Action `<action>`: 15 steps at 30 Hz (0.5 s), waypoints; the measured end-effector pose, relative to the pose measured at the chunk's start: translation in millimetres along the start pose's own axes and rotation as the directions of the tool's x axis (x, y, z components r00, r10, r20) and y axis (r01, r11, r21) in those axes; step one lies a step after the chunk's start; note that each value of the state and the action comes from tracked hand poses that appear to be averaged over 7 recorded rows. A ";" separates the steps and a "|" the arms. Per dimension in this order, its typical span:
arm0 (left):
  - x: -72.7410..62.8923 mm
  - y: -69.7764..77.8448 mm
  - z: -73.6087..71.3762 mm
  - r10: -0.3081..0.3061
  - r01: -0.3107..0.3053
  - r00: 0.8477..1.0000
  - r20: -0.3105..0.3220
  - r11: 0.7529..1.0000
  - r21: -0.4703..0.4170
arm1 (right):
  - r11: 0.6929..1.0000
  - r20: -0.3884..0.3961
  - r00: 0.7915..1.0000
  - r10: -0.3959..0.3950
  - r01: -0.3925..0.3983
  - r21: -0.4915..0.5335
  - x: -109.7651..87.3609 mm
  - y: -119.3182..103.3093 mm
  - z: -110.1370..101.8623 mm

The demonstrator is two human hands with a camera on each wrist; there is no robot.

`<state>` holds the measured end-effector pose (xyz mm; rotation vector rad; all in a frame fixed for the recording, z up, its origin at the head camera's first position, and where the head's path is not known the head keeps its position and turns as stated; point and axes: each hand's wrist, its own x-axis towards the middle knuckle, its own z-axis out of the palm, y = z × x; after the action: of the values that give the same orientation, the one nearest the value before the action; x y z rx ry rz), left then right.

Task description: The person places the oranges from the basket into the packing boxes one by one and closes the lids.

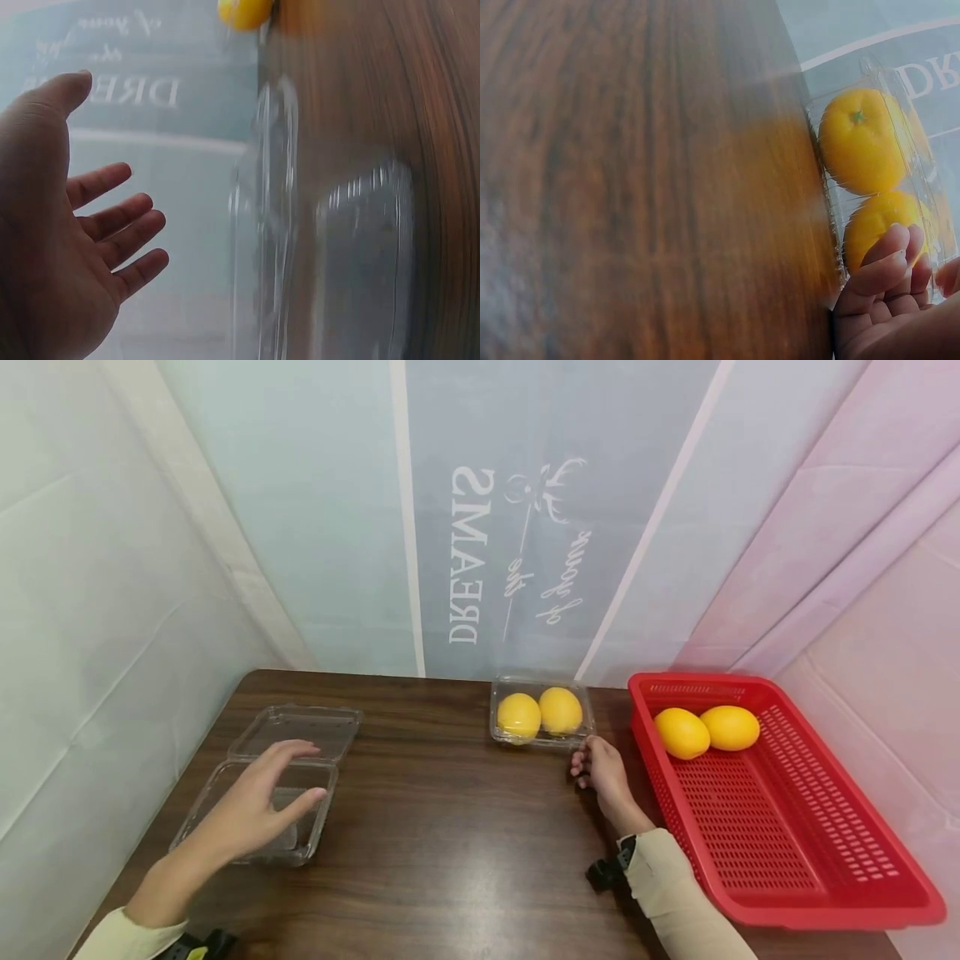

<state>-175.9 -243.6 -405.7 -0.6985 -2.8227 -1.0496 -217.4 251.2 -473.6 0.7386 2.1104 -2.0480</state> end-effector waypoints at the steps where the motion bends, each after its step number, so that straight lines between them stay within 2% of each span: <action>1: -2.2 -2.5 -3.0 -0.008 0.008 1.000 -0.007 1.000 0.006 | 1.000 0.002 1.000 -0.001 0.001 0.000 -0.1 -0.1 -0.2; 6: -16.6 -17.8 -15.9 -0.060 0.061 0.998 -0.032 0.997 0.038 | 1.000 0.006 1.000 -0.008 0.008 0.006 -0.5 -0.5 0.9; 15: -39.7 -49.7 -28.4 -0.142 0.141 0.989 -0.043 0.990 -0.010 | 1.000 -0.001 1.000 -0.023 0.023 -0.001 -0.5 0.0 1.0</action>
<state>-164.7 -310.4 -422.0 -0.4753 -2.8685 -1.0803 -217.2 250.1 -473.5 0.7190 2.1306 -2.0577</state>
